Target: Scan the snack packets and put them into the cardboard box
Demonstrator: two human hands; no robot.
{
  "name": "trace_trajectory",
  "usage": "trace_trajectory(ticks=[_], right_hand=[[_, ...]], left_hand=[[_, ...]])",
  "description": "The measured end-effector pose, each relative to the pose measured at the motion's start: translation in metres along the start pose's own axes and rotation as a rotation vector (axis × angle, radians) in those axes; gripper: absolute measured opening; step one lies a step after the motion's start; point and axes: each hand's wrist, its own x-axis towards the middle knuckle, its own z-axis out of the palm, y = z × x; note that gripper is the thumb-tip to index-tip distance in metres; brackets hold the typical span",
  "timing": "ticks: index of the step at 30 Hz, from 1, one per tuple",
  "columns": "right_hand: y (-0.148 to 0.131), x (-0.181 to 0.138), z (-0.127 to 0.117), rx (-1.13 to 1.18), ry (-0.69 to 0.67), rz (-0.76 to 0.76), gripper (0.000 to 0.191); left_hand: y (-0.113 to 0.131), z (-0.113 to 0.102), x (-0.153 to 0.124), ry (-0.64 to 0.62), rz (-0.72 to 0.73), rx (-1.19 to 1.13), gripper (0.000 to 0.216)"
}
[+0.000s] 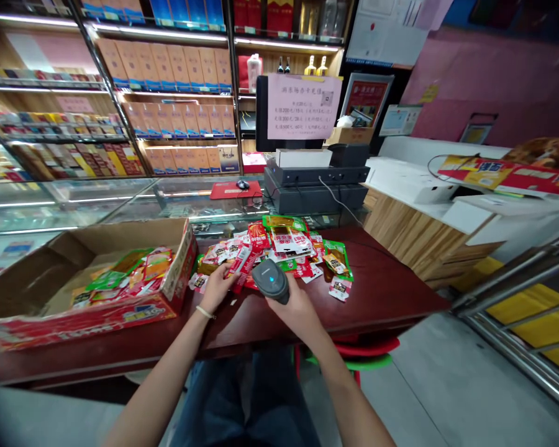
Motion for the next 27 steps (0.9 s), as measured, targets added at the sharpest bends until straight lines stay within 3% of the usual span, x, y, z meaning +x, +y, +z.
trace_trajectory(ticks=[5, 14, 19, 23, 27], right_hand=[[0.004, 0.002, 0.006, -0.053, -0.020, -0.035, 0.034], [-0.003, 0.000, 0.000, 0.030, 0.020, 0.089, 0.036], [-0.011, 0.002, -0.008, 0.020, 0.010, 0.092, 0.022], [-0.016, 0.008, -0.008, 0.029, -0.050, 0.082, 0.038], [-0.019, 0.015, 0.005, 0.062, -0.061, 0.100, 0.036]], left_hand=[[0.001, 0.001, -0.002, 0.003, 0.042, 0.163, 0.024], [-0.005, 0.005, -0.003, 0.001, 0.021, 0.064, 0.031], [0.035, 0.000, -0.010, 0.037, 0.098, 0.099, 0.032], [0.094, -0.040, -0.017, 0.117, 0.225, 0.311, 0.032], [0.128, -0.111, -0.022, 0.400, 0.278, 0.588, 0.034]])
